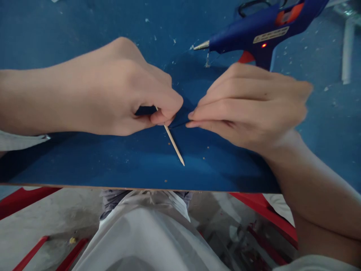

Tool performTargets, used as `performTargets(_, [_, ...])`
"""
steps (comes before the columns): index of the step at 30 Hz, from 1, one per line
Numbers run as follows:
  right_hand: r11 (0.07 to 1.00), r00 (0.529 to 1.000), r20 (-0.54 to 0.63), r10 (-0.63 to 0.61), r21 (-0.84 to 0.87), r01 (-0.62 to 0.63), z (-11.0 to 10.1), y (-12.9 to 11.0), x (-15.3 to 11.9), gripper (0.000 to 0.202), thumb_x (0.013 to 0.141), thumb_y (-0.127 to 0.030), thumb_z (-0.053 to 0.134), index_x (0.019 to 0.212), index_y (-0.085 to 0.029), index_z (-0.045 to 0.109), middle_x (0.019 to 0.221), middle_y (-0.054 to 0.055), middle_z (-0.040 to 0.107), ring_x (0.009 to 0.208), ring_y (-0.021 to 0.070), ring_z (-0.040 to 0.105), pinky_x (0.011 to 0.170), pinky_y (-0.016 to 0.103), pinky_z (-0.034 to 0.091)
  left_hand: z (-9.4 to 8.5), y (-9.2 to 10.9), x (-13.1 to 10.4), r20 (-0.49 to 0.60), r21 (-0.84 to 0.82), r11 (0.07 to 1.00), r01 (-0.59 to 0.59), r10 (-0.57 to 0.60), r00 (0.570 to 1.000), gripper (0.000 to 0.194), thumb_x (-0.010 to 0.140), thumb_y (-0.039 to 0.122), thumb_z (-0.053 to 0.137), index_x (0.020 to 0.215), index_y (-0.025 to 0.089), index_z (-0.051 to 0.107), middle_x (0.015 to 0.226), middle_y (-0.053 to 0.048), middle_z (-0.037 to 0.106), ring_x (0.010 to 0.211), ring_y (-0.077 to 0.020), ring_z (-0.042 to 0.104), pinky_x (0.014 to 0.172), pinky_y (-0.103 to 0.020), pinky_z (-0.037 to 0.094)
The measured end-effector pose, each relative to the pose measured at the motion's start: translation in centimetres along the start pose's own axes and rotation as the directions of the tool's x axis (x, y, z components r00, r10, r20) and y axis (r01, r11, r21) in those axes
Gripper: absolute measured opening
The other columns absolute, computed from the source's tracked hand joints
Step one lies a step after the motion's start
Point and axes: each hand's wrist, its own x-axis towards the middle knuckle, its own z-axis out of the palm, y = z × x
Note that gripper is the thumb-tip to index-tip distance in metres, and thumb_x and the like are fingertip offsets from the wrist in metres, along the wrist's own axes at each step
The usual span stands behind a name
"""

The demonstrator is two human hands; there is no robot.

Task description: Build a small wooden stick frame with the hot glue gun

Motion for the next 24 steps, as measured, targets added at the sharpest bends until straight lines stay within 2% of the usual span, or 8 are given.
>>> performTargets(3, [1.000,1.000,0.005,-0.015,-0.010,0.015,0.2,0.3,-0.2,0.009,0.107,-0.018,0.081,0.106,-0.027,0.079,0.103,-0.005,0.086,0.090,0.0206,0.078,0.077,0.037,0.063,0.0,-0.1,0.0,0.023,0.062,0.997,-0.044,0.043,0.999,0.050,0.115,0.017,0.033,0.078,0.014,0.068,0.086,0.002,0.069,0.074,-0.0027,0.059,0.071,-0.020,0.034])
performTargets(7, [1.000,0.998,0.060,0.002,-0.027,0.000,0.6,0.5,-0.2,0.008,0.108,-0.021,0.080,0.104,-0.028,0.081,0.102,-0.004,0.086,0.092,0.0208,0.078,0.080,0.037,0.063,0.0,-0.4,-0.1,0.015,0.024,0.999,-0.041,0.041,0.999,0.044,0.115,0.016,0.038,0.084,0.015,0.069,0.090,0.002,0.072,0.073,-0.0044,0.059,0.079,-0.025,0.040])
performTargets(11, [0.999,0.995,0.093,-0.023,-0.040,0.027,0.8,0.6,-0.3,0.009,0.109,-0.023,0.079,0.100,-0.027,0.082,0.099,-0.002,0.086,0.090,0.0209,0.077,0.078,0.036,0.063,0.0,-0.5,0.0,0.028,-0.018,1.000,-0.018,0.019,0.999,0.038,0.114,0.011,0.044,0.085,0.018,0.068,0.091,0.002,0.074,0.073,-0.0095,0.064,0.068,-0.025,0.035])
performTargets(16, [0.999,0.996,0.068,-0.050,-0.012,0.051,0.9,0.8,-0.3,0.008,0.106,-0.019,0.082,0.099,-0.025,0.082,0.099,0.000,0.086,0.087,0.0213,0.078,0.076,0.037,0.064,0.3,-0.6,0.0,0.005,-0.050,0.998,-0.041,0.041,0.999,0.035,0.107,0.001,0.046,0.084,0.020,0.064,0.091,0.001,0.077,0.080,-0.0121,0.071,0.064,-0.025,0.037])
performTargets(21, [0.997,0.997,0.036,-0.070,-0.016,0.071,1.1,0.6,-0.2,0.008,0.102,-0.016,0.084,0.096,-0.020,0.081,0.094,0.002,0.086,0.084,0.0206,0.078,0.071,0.035,0.062,0.7,-0.6,0.0,-0.003,-0.141,0.990,-0.026,0.026,1.000,0.034,0.109,0.002,0.051,0.082,0.022,0.054,0.090,0.001,0.078,0.092,-0.0149,0.079,0.069,-0.025,0.049])
performTargets(24, [0.999,0.999,0.018,-0.051,-0.018,0.051,1.2,0.5,-0.2,0.005,0.102,-0.018,0.083,0.098,-0.018,0.081,0.090,0.003,0.085,0.081,0.0210,0.077,0.068,0.035,0.061,0.9,-0.8,-0.1,-0.028,-0.127,0.992,0.000,-0.004,1.000,0.033,0.112,0.008,0.054,0.084,0.024,0.058,0.091,0.001,0.079,0.093,-0.0164,0.081,0.076,-0.025,0.059])
